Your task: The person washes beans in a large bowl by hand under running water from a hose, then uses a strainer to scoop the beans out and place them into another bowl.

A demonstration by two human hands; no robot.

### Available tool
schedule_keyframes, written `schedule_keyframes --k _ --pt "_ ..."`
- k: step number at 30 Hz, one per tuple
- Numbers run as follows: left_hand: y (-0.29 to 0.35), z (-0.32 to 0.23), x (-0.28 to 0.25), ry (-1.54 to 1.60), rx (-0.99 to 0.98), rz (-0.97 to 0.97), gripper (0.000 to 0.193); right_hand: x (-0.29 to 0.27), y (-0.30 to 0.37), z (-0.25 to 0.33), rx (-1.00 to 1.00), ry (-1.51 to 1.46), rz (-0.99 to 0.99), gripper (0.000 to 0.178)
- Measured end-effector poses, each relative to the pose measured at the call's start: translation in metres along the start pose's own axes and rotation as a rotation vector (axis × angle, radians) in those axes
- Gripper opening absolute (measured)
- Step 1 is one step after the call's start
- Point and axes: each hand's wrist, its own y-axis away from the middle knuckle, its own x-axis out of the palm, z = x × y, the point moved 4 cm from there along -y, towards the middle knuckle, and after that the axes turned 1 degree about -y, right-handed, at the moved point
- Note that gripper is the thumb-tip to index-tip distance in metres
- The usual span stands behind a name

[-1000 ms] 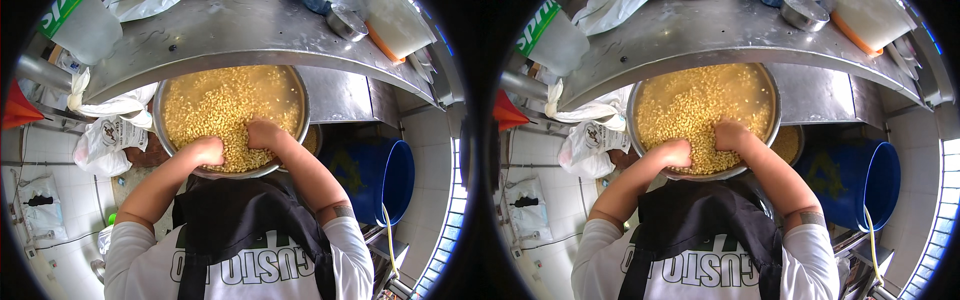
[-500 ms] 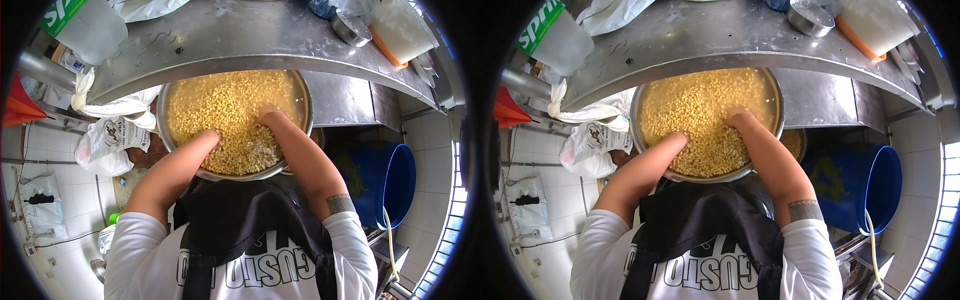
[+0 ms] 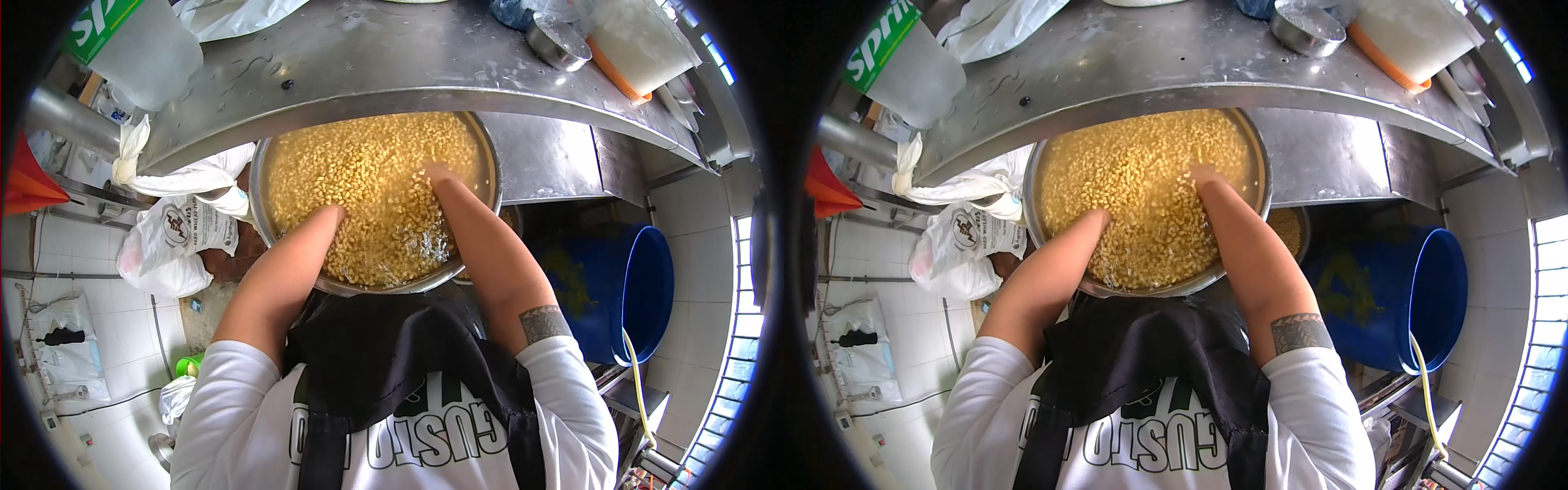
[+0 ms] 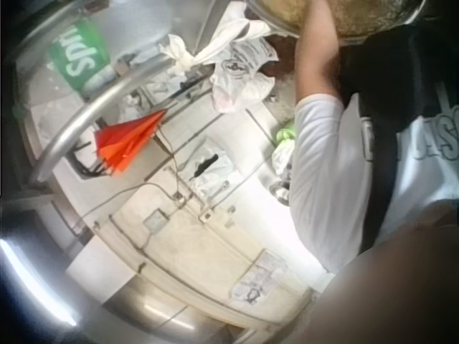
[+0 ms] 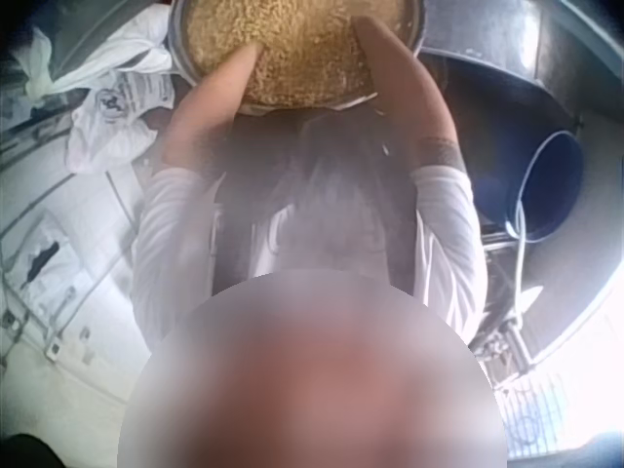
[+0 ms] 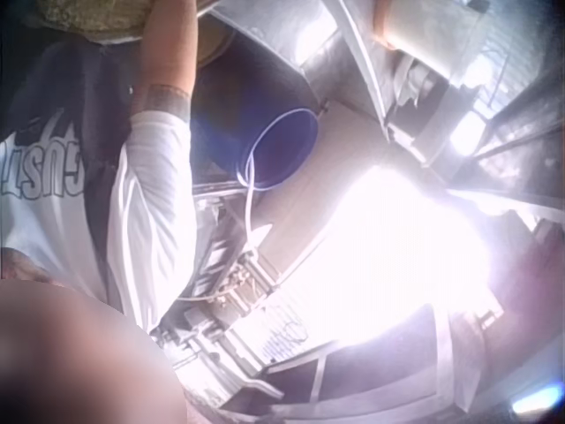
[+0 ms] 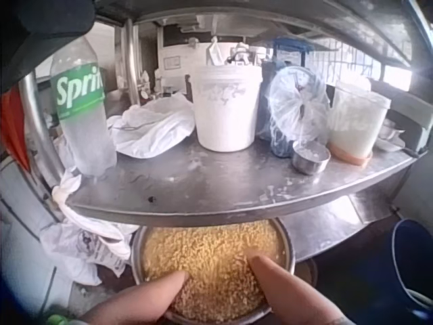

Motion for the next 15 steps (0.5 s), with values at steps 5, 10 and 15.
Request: schedule_keyframes --k 5,10,15 --pt "0.016 -0.026 -0.018 0.453 0.152 -0.078 0.059 -0.042 0.065 0.01 -0.073 0.05 0.103 0.047" --pt "0.054 -0.04 -0.04 0.907 0.302 -0.111 0.06 -0.011 0.03 -0.023 -0.142 -0.108 0.092 0.049" --pt "0.074 -0.046 -0.053 1.13 0.375 -0.128 0.062 0.027 -0.034 -0.048 -0.237 -0.329 0.063 0.052"
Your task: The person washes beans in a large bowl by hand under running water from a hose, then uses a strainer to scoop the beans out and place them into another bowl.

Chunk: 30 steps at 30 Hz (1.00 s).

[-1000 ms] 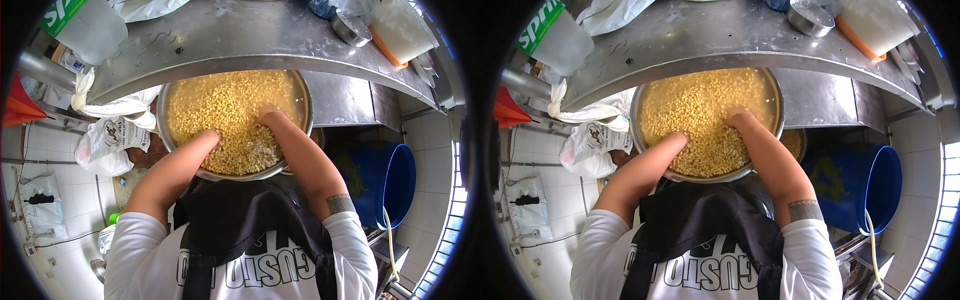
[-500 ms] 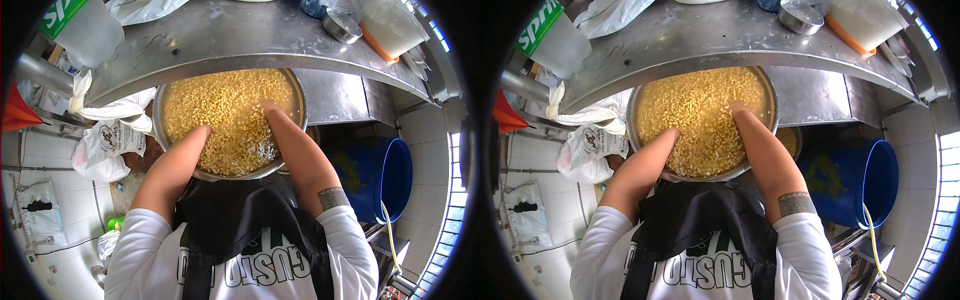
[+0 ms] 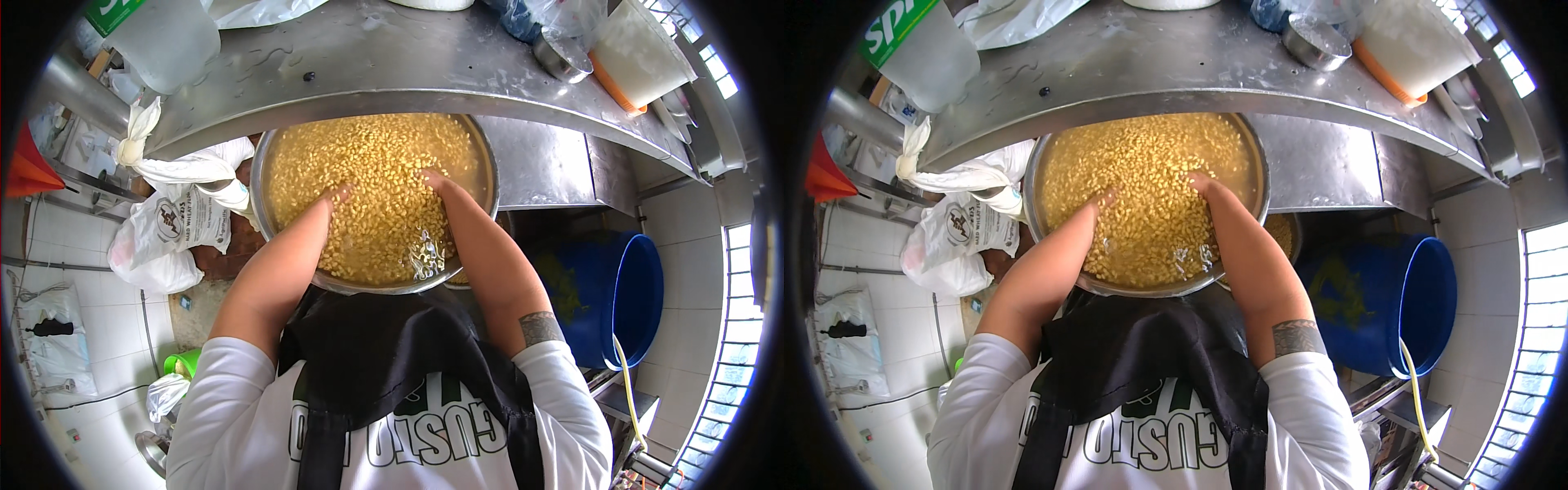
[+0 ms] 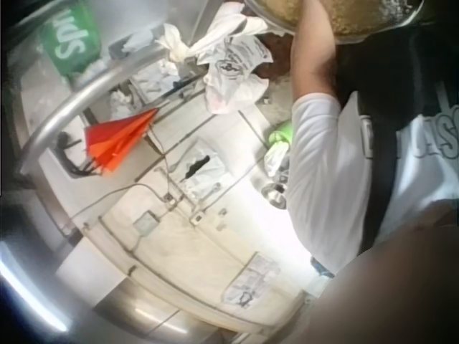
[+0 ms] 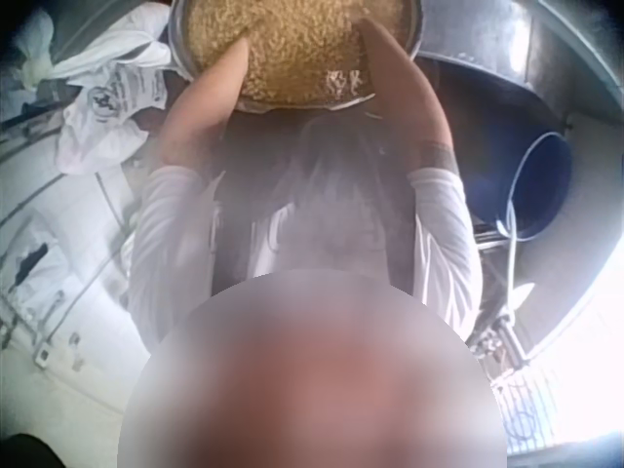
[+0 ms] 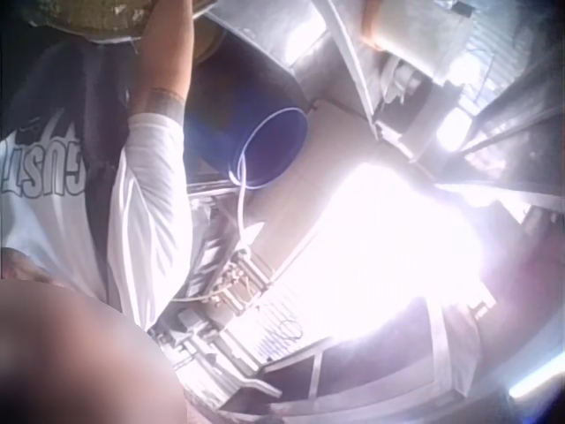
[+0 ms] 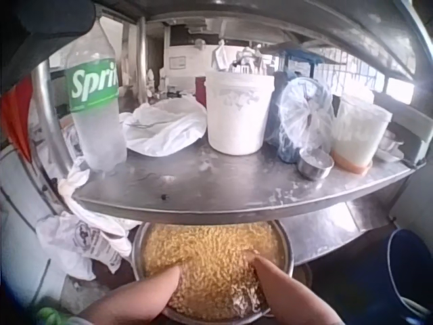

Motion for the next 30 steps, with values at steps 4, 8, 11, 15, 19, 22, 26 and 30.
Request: schedule_keyframes --k 4,8,11,15,19,22,26,30 --pt "-0.008 -0.006 0.001 0.074 0.048 0.008 0.063 -0.006 0.007 -0.001 -0.129 -0.198 0.003 0.048" --pt "-0.013 0.014 -0.008 0.161 0.041 -0.02 0.064 -0.037 0.096 0.136 -0.231 -0.297 0.136 0.042" --pt "-0.054 0.034 -0.024 0.218 0.112 0.147 0.049 -0.048 0.131 0.204 -0.261 0.009 0.137 0.052" --pt "-0.064 -0.003 0.009 0.282 0.196 0.19 0.028 -0.061 0.115 0.142 -0.263 0.189 0.013 0.054" --pt "-0.01 -0.037 0.036 0.48 0.029 0.189 0.022 -0.046 0.114 0.131 -0.167 0.021 -0.024 0.05" --pt "0.025 -0.066 0.043 0.446 -0.046 0.155 0.023 -0.048 0.131 0.159 -0.024 -0.166 -0.021 0.044" --pt "0.027 -0.057 0.044 0.668 -0.064 0.294 0.028 -0.052 0.177 0.211 0.251 -0.426 -0.126 0.04" --pt "0.059 -0.099 0.052 0.603 -0.083 0.249 0.036 -0.045 0.205 0.231 0.209 -1.226 0.149 0.039"
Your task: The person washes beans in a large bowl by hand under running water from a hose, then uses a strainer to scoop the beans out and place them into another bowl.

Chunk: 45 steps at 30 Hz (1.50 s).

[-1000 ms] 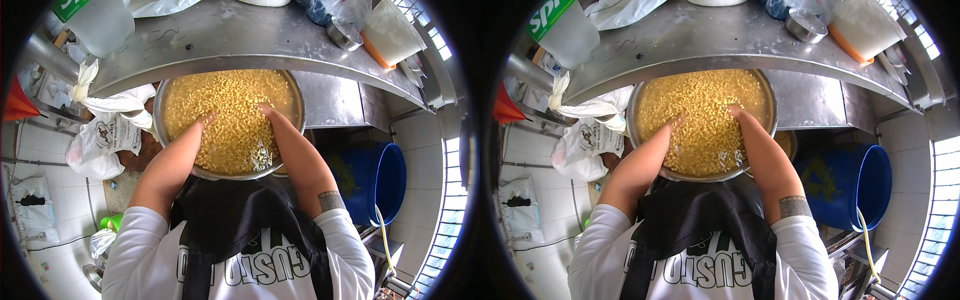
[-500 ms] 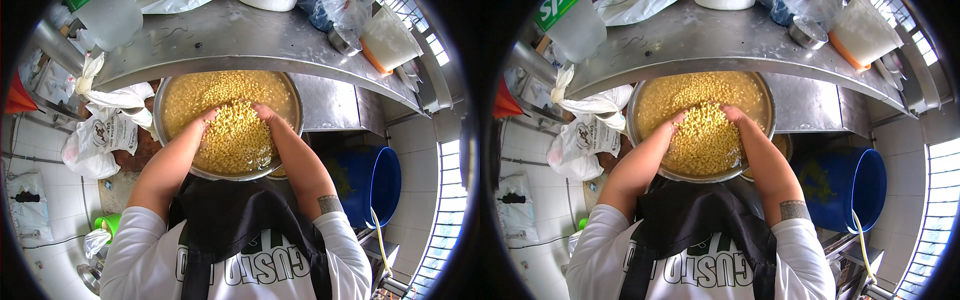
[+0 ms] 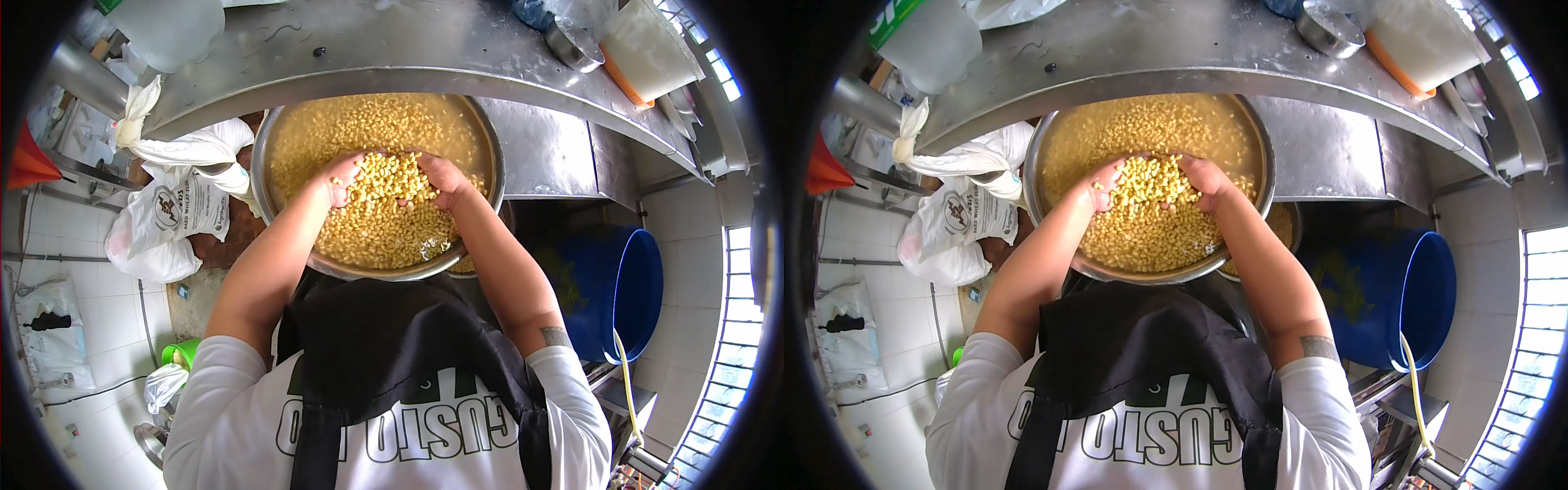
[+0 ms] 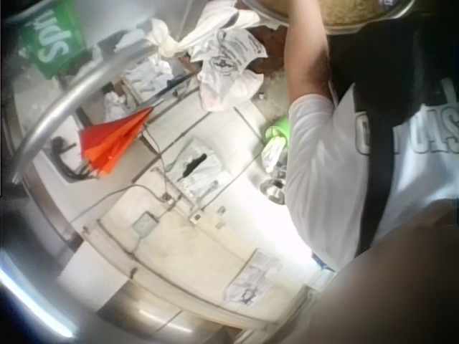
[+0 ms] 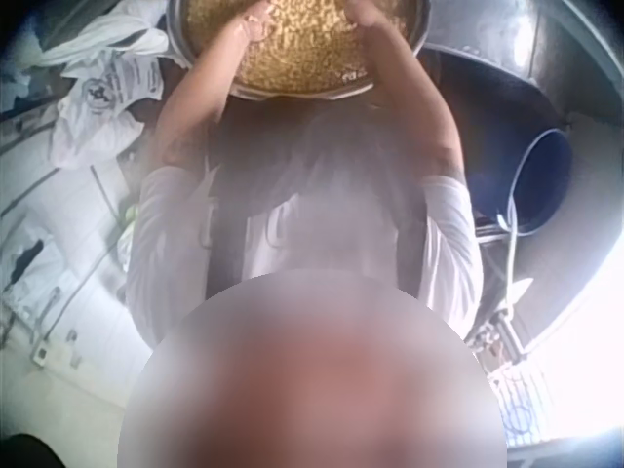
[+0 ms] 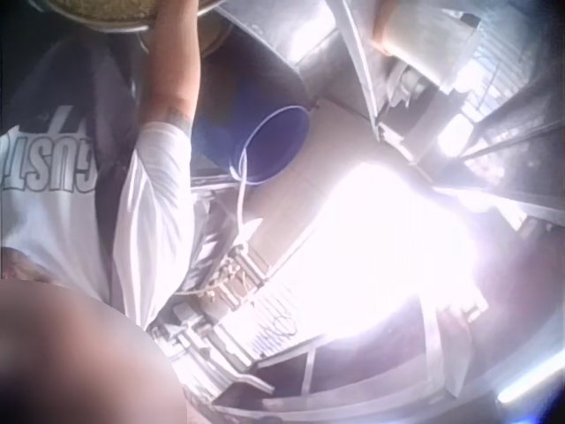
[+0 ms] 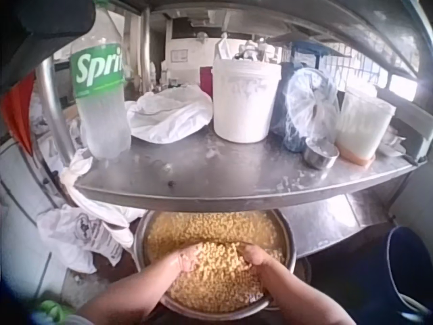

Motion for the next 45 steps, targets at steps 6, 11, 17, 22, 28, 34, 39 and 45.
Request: schedule_keyframes --k 6,11,17,22,28,34,39,45 --pt "0.03 -0.023 0.007 -0.156 0.188 -0.157 0.02 0.023 0.024 0.01 -0.161 0.021 -0.031 0.032" --pt "0.055 -0.047 0.024 -0.939 0.582 -0.281 0.023 0.024 0.03 0.022 -0.414 0.495 -0.295 0.044" --pt "0.089 -0.066 0.051 -1.464 0.233 -0.452 0.029 0.043 0.048 0.042 -0.349 0.851 -0.297 0.046" --pt "0.086 -0.047 0.04 -1.863 0.243 -0.563 0.062 0.043 0.044 0.034 -0.622 1.397 -0.213 0.052" --pt "0.08 -0.039 0.027 -1.926 -0.033 -0.529 0.079 0.056 0.052 0.02 -0.507 1.77 -0.148 0.066" --pt "0.109 -0.039 0.028 -1.838 0.228 -0.495 0.069 0.043 0.041 0.06 -0.435 1.615 -0.142 0.07" --pt "0.156 -0.035 0.009 -1.651 0.843 -0.562 0.038 0.026 0.002 0.105 -0.642 1.57 -0.27 0.066" --pt "0.173 -0.015 -0.011 -1.577 0.937 -0.666 0.016 0.045 -0.054 0.138 -0.94 2.005 -0.177 0.06"
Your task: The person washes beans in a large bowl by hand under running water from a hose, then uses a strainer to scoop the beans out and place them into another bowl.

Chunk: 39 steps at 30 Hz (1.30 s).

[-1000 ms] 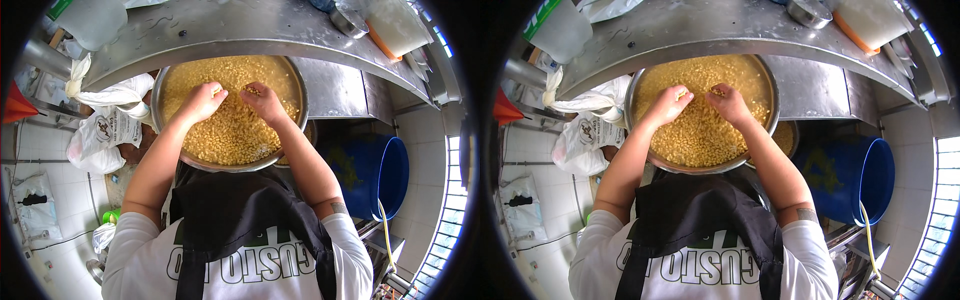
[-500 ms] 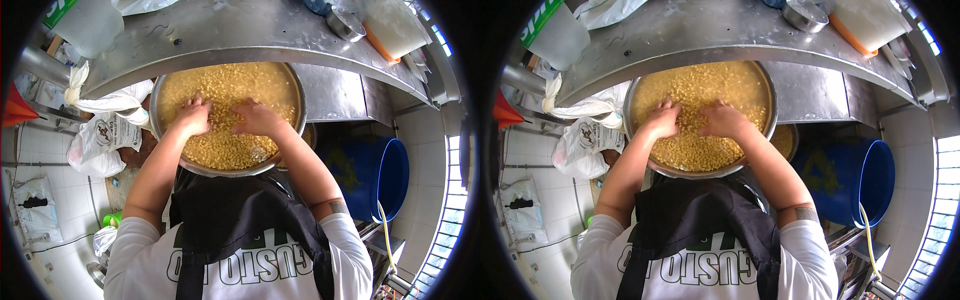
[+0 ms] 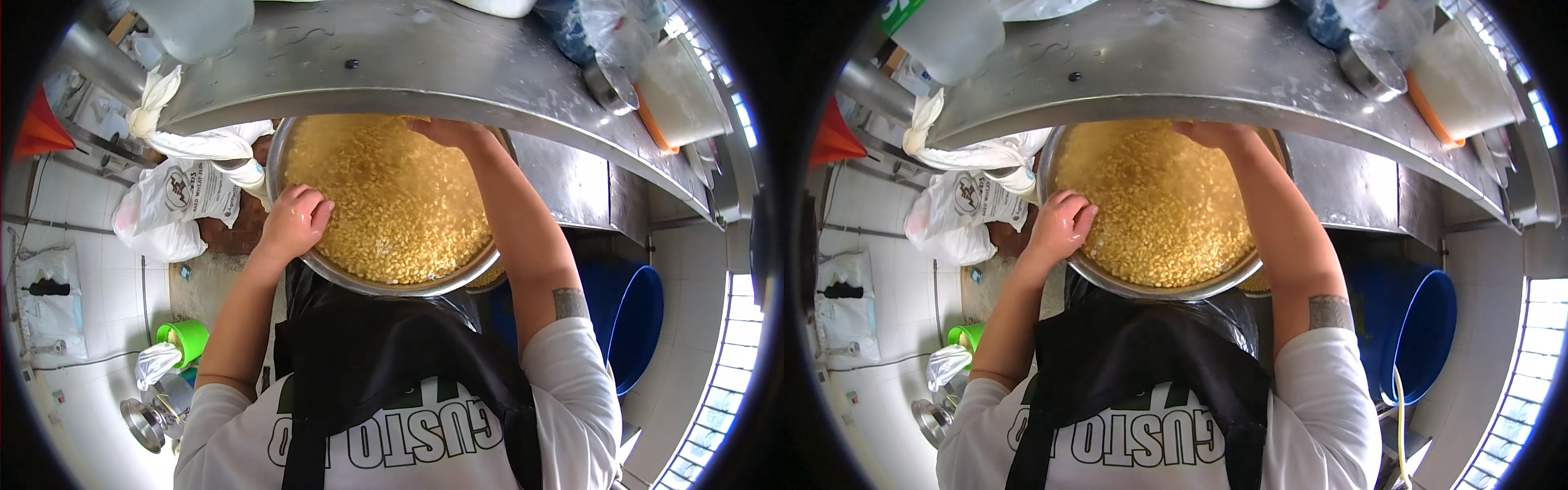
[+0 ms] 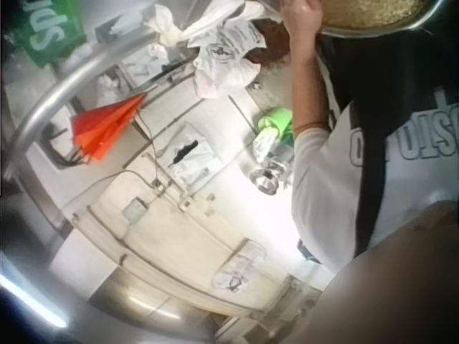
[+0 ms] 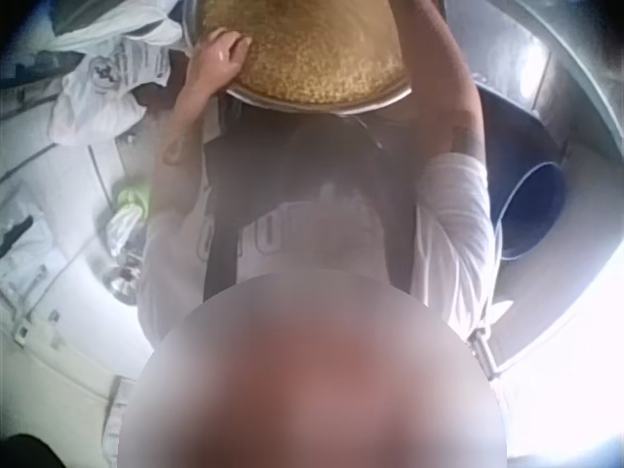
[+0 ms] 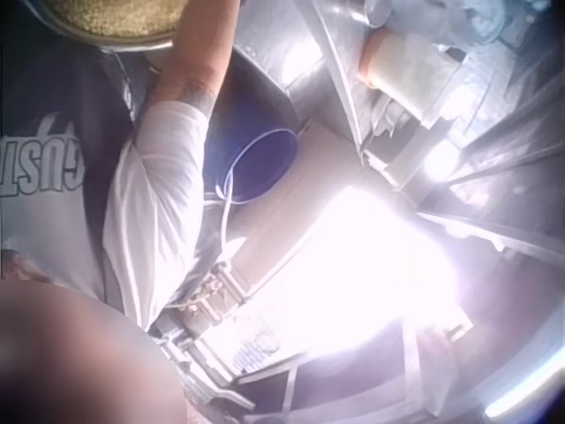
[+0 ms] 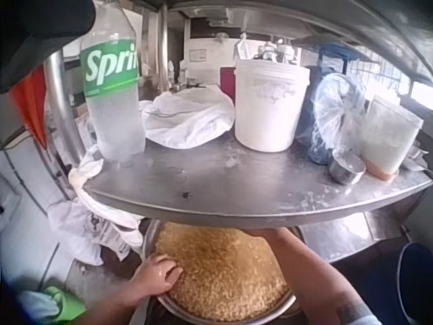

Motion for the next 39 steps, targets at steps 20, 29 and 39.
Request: schedule_keyframes --k 20,29,39 --pt "0.001 0.011 -0.002 -0.004 -0.14 -0.084 0.018 0.08 -0.091 -0.027 0.115 -0.049 0.274 0.058" --pt "-0.002 0.009 0.007 -0.122 -0.095 -0.001 0.024 0.125 -0.081 -0.038 0.212 -0.131 0.176 0.058" --pt "-0.028 -0.007 0.021 -0.161 -0.054 0.146 0.036 0.424 -0.029 -0.227 0.103 -0.295 0.8 0.057"
